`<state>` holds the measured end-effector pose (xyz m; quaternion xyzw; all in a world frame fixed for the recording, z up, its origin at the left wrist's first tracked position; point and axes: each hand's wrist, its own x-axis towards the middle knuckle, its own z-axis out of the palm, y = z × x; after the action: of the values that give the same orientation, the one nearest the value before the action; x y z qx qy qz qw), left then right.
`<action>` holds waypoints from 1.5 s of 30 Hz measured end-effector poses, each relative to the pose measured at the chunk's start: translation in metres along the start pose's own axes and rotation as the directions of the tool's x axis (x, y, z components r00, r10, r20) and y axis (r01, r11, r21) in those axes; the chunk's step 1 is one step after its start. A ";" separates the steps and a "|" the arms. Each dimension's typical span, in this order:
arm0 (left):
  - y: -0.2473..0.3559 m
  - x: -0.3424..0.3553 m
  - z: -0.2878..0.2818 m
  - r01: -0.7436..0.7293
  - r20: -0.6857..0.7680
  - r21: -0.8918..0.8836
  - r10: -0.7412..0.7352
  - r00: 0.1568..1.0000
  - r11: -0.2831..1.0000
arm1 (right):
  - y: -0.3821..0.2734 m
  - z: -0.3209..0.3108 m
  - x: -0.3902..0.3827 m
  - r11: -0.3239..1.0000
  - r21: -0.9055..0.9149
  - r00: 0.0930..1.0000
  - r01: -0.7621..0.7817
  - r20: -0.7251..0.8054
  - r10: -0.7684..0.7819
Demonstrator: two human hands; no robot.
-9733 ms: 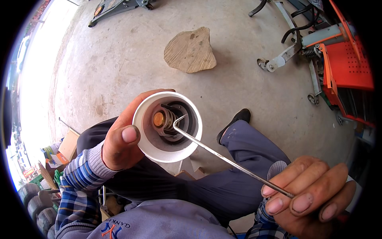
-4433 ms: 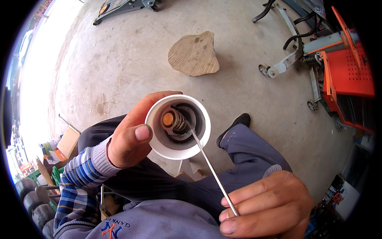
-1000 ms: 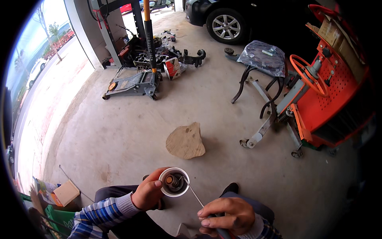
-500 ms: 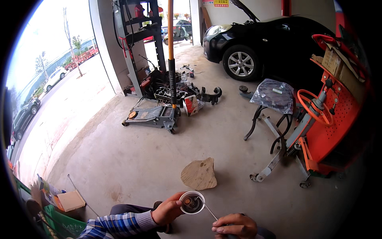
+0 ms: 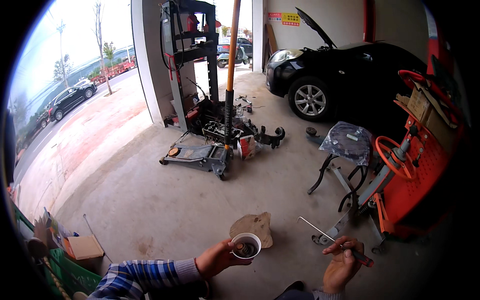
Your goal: The person holds a small white cup containing a carburetor component and uses a thin metal tool to clean the internal parts. They repeatedly insert the tool into the component, rotating and scraping the interior surfaces. The person sits on the floor during the process and briefly places the tool on a wooden block before resuming the cleaning.
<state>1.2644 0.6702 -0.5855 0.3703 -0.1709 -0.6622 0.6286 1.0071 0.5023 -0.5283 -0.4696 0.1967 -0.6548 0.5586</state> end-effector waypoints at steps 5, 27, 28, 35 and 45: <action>0.047 0.028 0.017 -0.015 0.095 0.038 0.011 0.995 0.999 | 0.044 -0.015 0.022 0.949 -0.196 0.944 -0.248 0.172 0.282; 0.318 0.083 0.251 -0.101 -0.037 0.034 0.102 0.994 0.994 | -0.112 -0.146 0.058 -0.102 -0.994 0.829 0.033 -0.030 0.558; 0.331 0.083 0.268 -0.112 -0.046 0.036 0.114 0.992 0.993 | -0.139 -0.171 0.031 -0.223 -0.974 0.816 -0.038 -0.159 0.555; 0.422 0.052 0.389 -0.141 -0.061 0.086 0.146 0.987 0.986 | -0.328 -0.121 0.030 -0.570 -0.488 0.137 -0.661 -0.826 0.547; 0.422 0.074 0.540 -0.052 0.081 0.121 0.043 0.996 0.991 | -0.346 -0.171 -0.020 -0.242 -0.460 0.368 -0.854 -0.865 0.342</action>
<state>1.1865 0.4065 0.0462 0.3782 -0.2447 -0.6492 0.6129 0.6737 0.5784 -0.3475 -0.3585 0.8662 -0.0724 0.3405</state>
